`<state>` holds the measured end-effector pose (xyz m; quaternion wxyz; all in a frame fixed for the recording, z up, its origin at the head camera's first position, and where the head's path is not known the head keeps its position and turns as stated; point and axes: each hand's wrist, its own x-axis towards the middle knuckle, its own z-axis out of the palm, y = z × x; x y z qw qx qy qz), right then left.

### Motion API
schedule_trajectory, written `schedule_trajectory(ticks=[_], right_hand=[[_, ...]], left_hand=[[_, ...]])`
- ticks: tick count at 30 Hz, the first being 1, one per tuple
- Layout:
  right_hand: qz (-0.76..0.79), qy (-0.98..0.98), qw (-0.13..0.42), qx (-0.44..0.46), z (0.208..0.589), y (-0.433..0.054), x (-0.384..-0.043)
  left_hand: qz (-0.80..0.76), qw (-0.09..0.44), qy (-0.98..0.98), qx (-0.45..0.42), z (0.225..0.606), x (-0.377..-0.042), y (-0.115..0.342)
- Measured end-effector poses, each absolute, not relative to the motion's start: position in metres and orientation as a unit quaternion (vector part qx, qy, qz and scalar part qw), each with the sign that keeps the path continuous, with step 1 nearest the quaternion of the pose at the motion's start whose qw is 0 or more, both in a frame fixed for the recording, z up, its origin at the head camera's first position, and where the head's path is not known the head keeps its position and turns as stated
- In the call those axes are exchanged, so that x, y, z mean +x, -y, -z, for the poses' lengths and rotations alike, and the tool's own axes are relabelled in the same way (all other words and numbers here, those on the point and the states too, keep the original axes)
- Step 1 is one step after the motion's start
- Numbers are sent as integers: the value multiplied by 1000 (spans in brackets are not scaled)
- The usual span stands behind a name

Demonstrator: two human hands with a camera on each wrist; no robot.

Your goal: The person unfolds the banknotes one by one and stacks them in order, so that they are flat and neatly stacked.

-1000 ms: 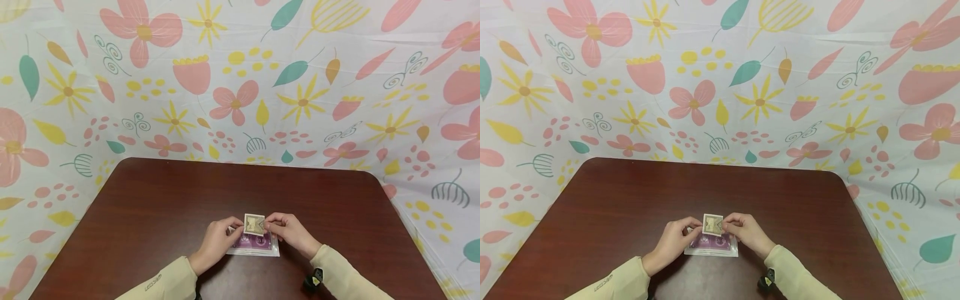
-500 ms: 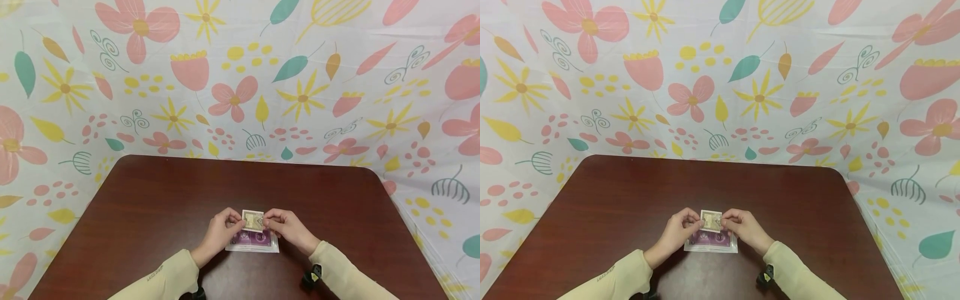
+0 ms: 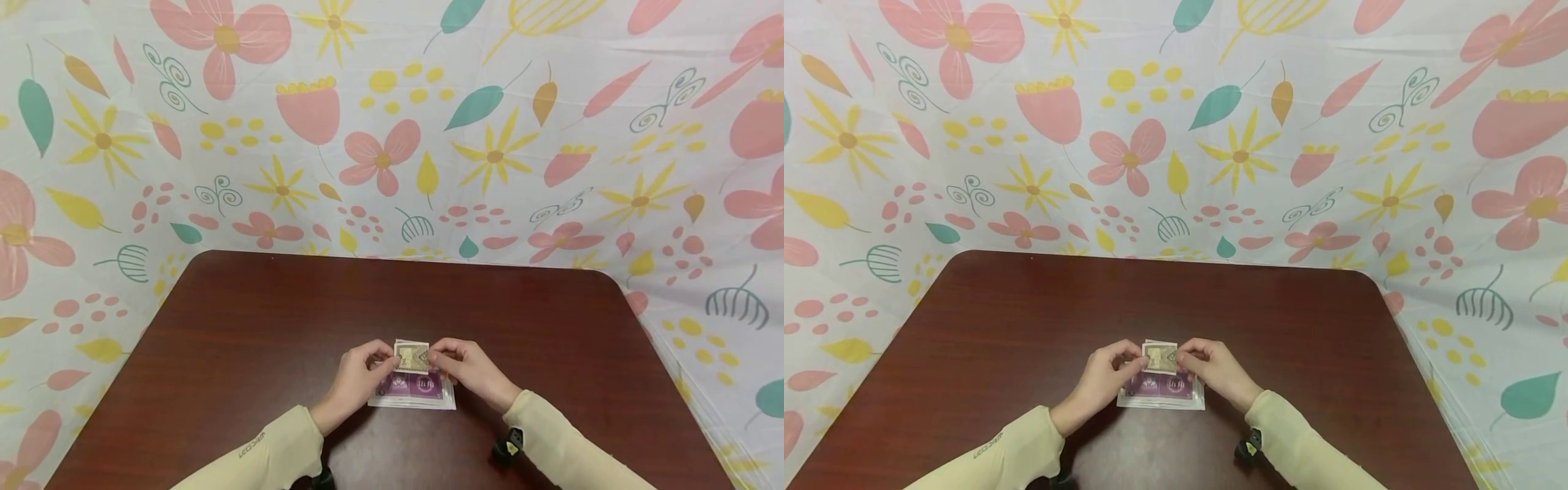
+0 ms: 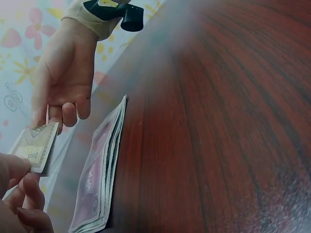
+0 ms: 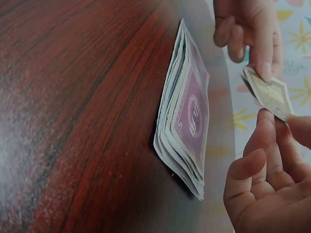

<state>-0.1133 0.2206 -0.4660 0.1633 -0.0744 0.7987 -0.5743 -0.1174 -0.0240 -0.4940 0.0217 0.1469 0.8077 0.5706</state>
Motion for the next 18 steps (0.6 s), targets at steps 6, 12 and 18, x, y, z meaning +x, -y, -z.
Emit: schedule_trajectory(ticks=[6,12,18], right_hand=[[591,-791,148,-64,469,-223,-116],[586,-792,155,-71,474,-227,-118],[603,-769,193,-90,474,-227,-121]], left_hand=[[-564,10,-811,153,490,-115,24],[-598,50,-782,168,484,-111,25],[-657,102,-727,173,481,-109,26]])
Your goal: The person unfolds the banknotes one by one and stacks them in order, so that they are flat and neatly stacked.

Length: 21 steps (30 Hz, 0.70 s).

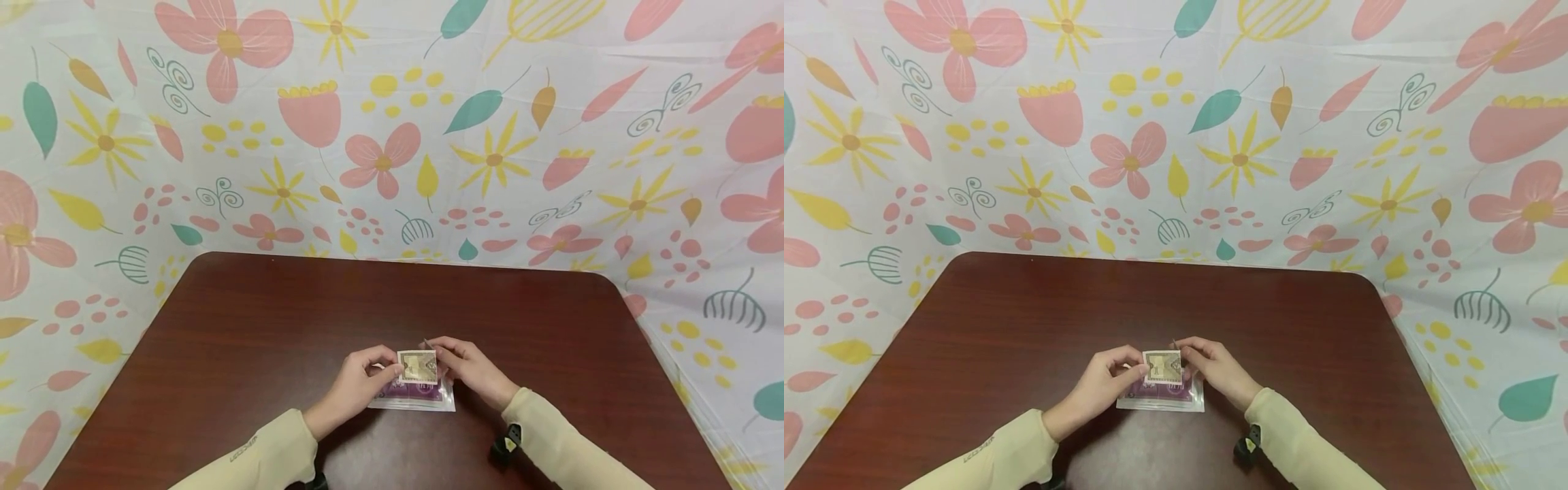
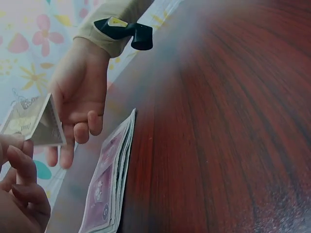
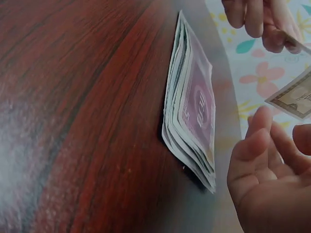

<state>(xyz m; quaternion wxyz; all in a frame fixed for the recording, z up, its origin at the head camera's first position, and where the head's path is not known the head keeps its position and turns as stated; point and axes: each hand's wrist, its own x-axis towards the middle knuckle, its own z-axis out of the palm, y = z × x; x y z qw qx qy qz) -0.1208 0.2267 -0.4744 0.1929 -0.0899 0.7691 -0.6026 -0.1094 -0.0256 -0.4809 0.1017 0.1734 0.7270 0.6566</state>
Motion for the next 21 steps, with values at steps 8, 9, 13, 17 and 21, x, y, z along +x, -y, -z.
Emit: schedule_trajectory(ticks=[8,9,13,17,21], right_hand=[[610,-767,178,-88,474,-227,-117],[609,-769,175,-89,474,-228,-116],[601,-779,160,-83,473,-231,-113],[581,-800,131,-69,472,-233,-108],[549,-825,111,-73,472,-233,-106]], left_hand=[[-651,73,-735,176,483,-111,35],[-646,65,-740,173,484,-111,37],[-639,47,-753,153,487,-113,44],[-624,60,-770,120,490,-115,50],[-589,70,-798,113,492,-115,54]])
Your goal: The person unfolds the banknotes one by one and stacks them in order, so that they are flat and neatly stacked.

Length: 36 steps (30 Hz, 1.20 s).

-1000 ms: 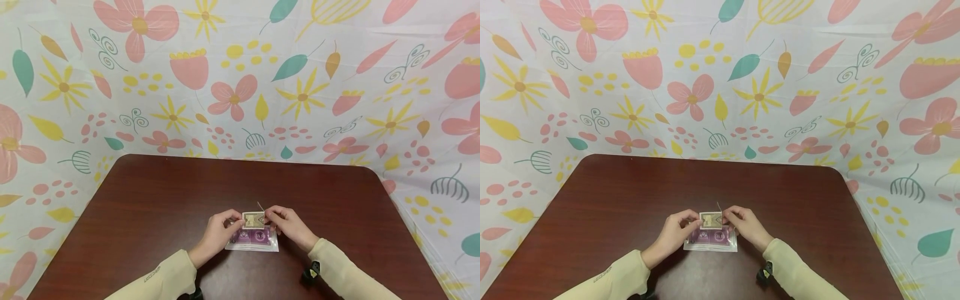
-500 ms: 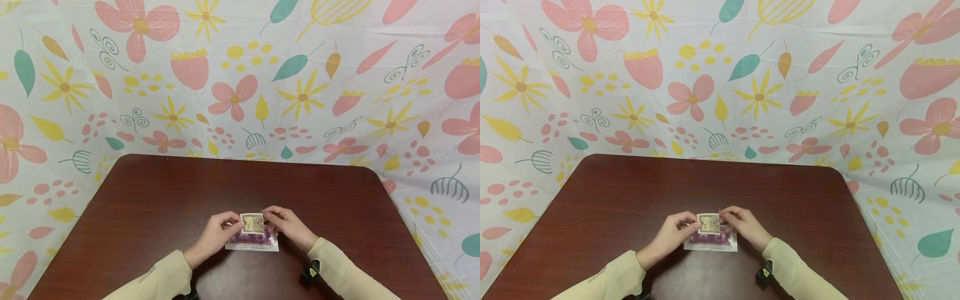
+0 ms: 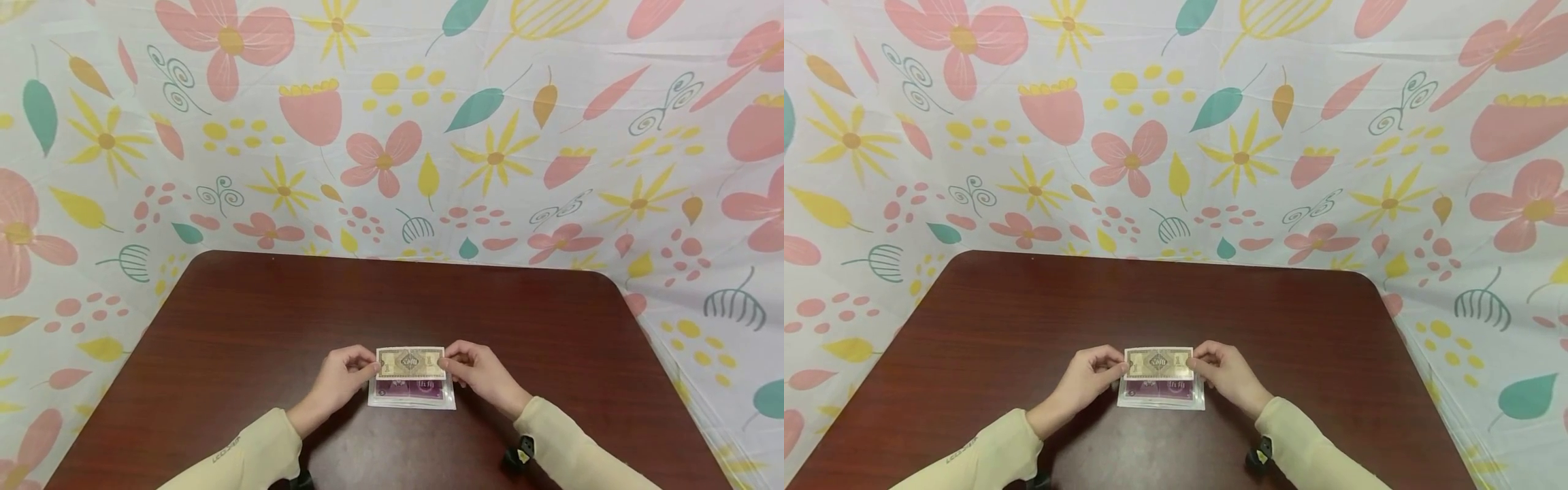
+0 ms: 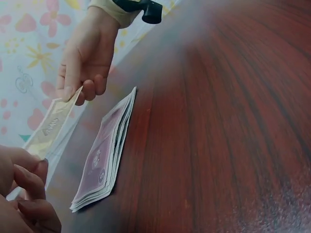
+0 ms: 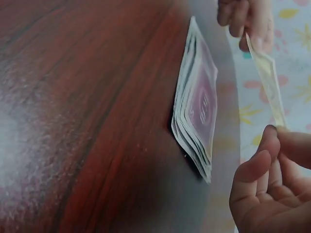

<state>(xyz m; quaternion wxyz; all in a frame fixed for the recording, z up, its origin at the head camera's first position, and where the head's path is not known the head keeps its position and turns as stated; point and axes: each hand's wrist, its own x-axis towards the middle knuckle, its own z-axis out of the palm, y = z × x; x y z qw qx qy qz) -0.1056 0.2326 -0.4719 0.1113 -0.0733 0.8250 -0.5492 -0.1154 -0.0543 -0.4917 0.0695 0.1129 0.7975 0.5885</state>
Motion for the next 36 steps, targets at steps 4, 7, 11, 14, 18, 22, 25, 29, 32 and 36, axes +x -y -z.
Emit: schedule_trajectory(ticks=[4,7,11,14,18,22,25,29,32,36], right_hand=[[529,-839,101,-83,473,-231,-103],[495,-860,87,-90,474,-229,-100],[418,-899,60,-115,476,-228,-97],[375,-916,51,-134,478,-226,-95],[348,-925,58,-142,480,-223,-94],[340,-927,68,-141,482,-220,-93],[335,-929,70,-140,482,-219,-92],[331,-931,65,-142,483,-217,-92],[330,-931,61,-145,483,-216,-92],[325,-932,57,-149,484,-214,-92]], left_hand=[[-546,77,-825,128,493,-115,56],[-517,76,-839,151,494,-113,56],[-474,59,-855,201,496,-112,55],[-441,52,-866,232,498,-112,54],[-409,37,-875,254,501,-112,52],[-389,13,-882,266,503,-110,51],[-376,3,-886,271,503,-109,50],[-365,3,-889,275,503,-108,48],[-358,8,-891,280,502,-109,48],[-342,15,-895,287,502,-110,48]])
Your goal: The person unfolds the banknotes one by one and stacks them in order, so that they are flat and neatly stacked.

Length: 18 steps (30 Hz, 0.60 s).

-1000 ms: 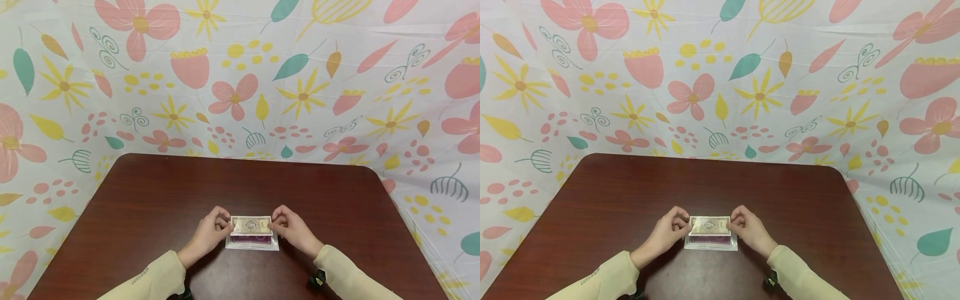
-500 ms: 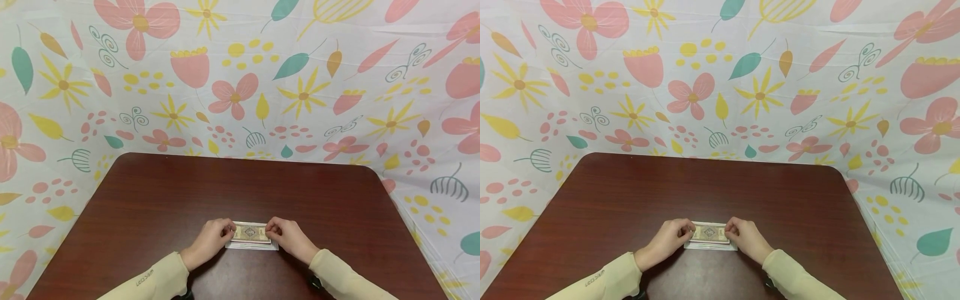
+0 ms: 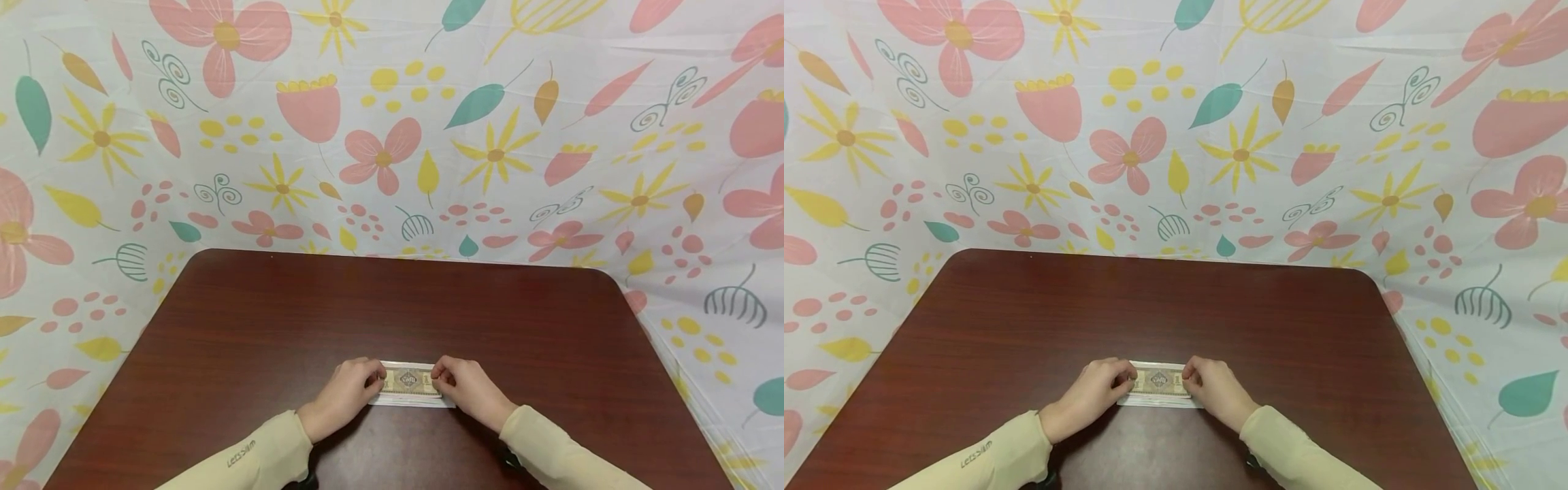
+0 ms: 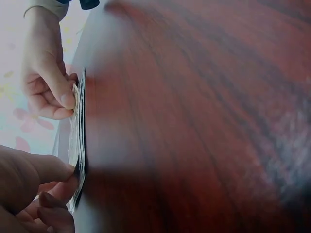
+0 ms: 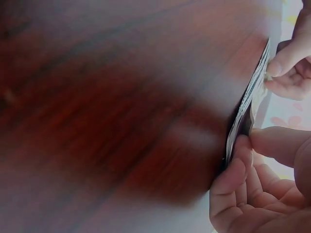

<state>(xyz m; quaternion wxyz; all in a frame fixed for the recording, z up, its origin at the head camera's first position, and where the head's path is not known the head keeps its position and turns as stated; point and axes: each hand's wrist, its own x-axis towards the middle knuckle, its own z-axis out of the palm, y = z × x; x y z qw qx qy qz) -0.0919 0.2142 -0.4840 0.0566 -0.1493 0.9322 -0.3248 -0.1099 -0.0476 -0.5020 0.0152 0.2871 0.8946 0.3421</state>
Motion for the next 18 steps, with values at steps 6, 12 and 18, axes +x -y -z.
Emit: schedule_trajectory(ticks=[6,12,18], right_hand=[[308,-937,62,-150,482,-212,-91],[306,-939,55,-150,483,-212,-91],[329,-931,2,-160,483,-226,-91]], left_hand=[[-318,24,-904,285,501,-111,48],[-304,7,-910,282,503,-108,51],[-321,-27,-909,264,504,-106,60]])
